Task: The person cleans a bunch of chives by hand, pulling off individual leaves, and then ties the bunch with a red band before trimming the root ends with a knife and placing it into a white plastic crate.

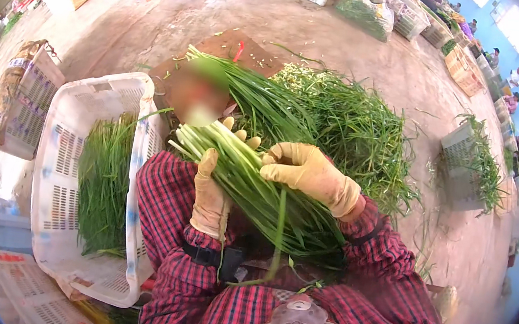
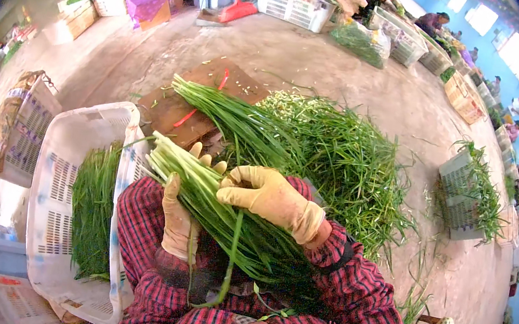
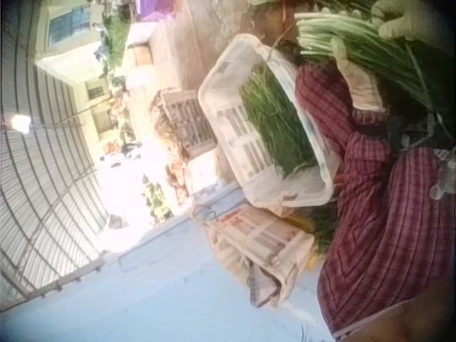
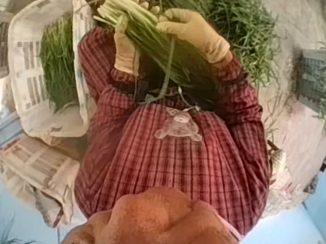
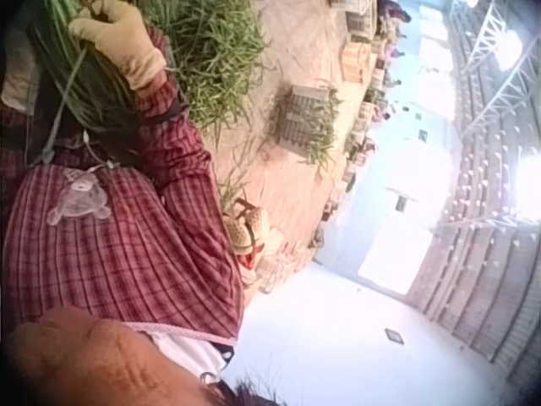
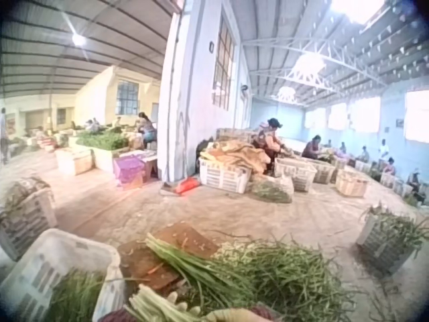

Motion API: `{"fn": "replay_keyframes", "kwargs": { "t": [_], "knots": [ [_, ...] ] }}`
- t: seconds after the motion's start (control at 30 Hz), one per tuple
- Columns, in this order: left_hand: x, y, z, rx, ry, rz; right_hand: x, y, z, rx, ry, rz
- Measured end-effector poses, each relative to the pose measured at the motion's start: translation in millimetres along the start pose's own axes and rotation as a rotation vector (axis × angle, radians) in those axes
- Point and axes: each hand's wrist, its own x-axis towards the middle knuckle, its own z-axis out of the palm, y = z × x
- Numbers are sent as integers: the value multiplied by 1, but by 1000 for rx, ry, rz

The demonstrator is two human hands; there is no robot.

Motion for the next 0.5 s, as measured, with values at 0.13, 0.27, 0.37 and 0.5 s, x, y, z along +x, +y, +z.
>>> {"fn": "replay_keyframes", "kwargs": {
  "t": [0.13, 0.27, 0.37, 0.5],
  "knots": [
    [-5, 5, -8, 22, 42, -38, 2, -1, -14, 132, -34, 136],
    [-5, 6, -8, -31, -20, -23, 4, 0, -20, 233, -57, 153],
    [-3, 4, -4, -61, -41, -16, 4, 1, -20, 384, -160, -27],
    [-5, 6, 0, -20, -64, 19, 4, -3, -25, 167, -246, 39]
  ]
}}
